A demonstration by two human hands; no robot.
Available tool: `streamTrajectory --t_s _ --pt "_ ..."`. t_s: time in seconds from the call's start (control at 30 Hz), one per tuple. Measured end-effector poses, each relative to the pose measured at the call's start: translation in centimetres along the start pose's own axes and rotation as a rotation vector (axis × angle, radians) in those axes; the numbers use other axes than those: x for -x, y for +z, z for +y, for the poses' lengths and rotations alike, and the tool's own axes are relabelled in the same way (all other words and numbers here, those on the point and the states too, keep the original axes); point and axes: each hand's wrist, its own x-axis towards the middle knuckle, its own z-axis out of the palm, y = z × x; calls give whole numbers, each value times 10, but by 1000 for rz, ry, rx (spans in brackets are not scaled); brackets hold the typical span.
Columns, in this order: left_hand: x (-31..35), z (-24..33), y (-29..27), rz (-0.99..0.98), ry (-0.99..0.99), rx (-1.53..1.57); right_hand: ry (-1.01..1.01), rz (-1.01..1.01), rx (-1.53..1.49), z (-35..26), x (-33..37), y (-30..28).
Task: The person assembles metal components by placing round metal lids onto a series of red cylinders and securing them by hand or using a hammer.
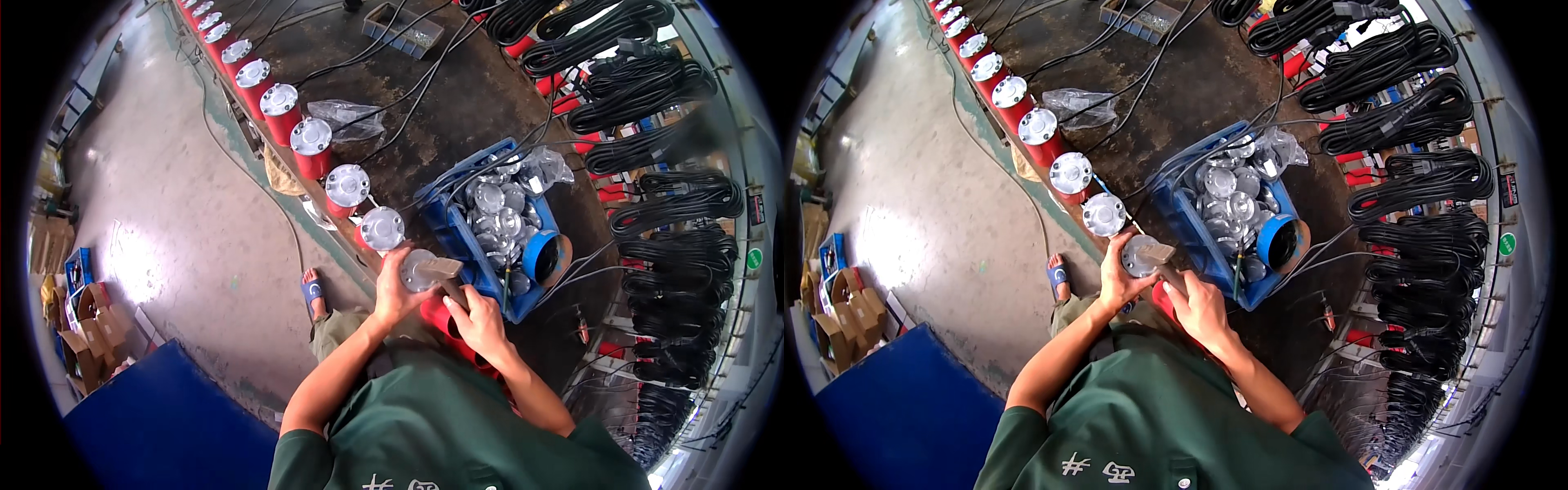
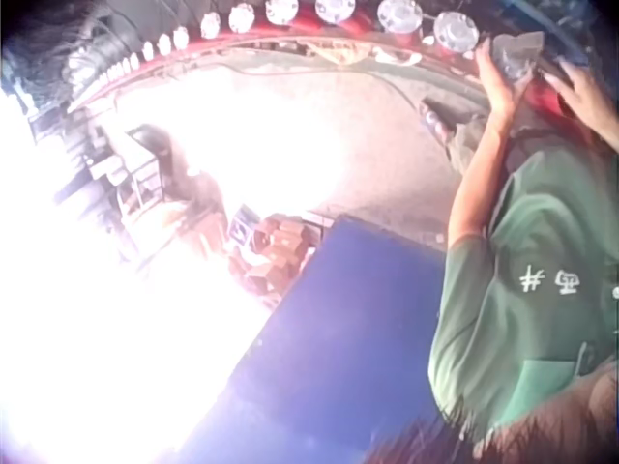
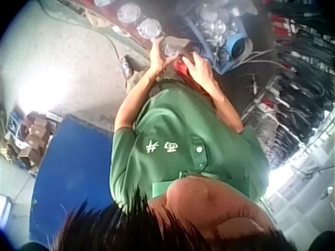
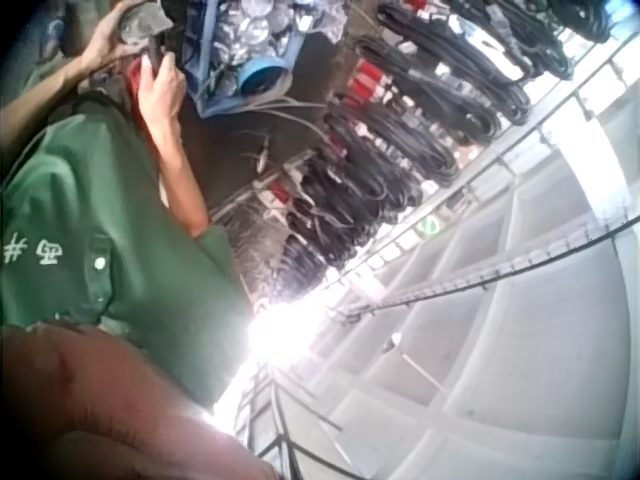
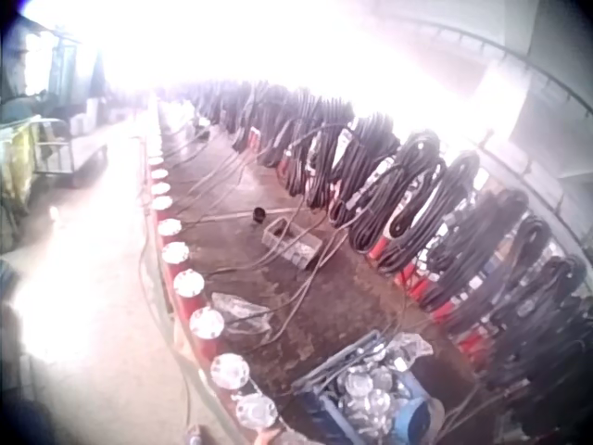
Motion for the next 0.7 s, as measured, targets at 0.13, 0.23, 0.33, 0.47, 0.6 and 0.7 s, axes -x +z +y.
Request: streamTrajectory --t_s 0.13,0.23,0.33,0.47,0.6,0.7 --pt "2 -4 1 3 42 -28 12 -9 124 12 3 12" --pt "4 -1 -2 3 61 -10 -17 -44 144 8 -2 4" --pt "2 1 -2 -1 34 -51 40 -57 -30 -9 -2 -9" --pt "2 2 0 -4 46 -37 7 -45 208 21 7 15" --pt "-2 11 0 41 28 29 32 -58 44 -2 3 0" --pt "-3 12 -3 26 86 -97 30 -37 -9 -12 6 -3"
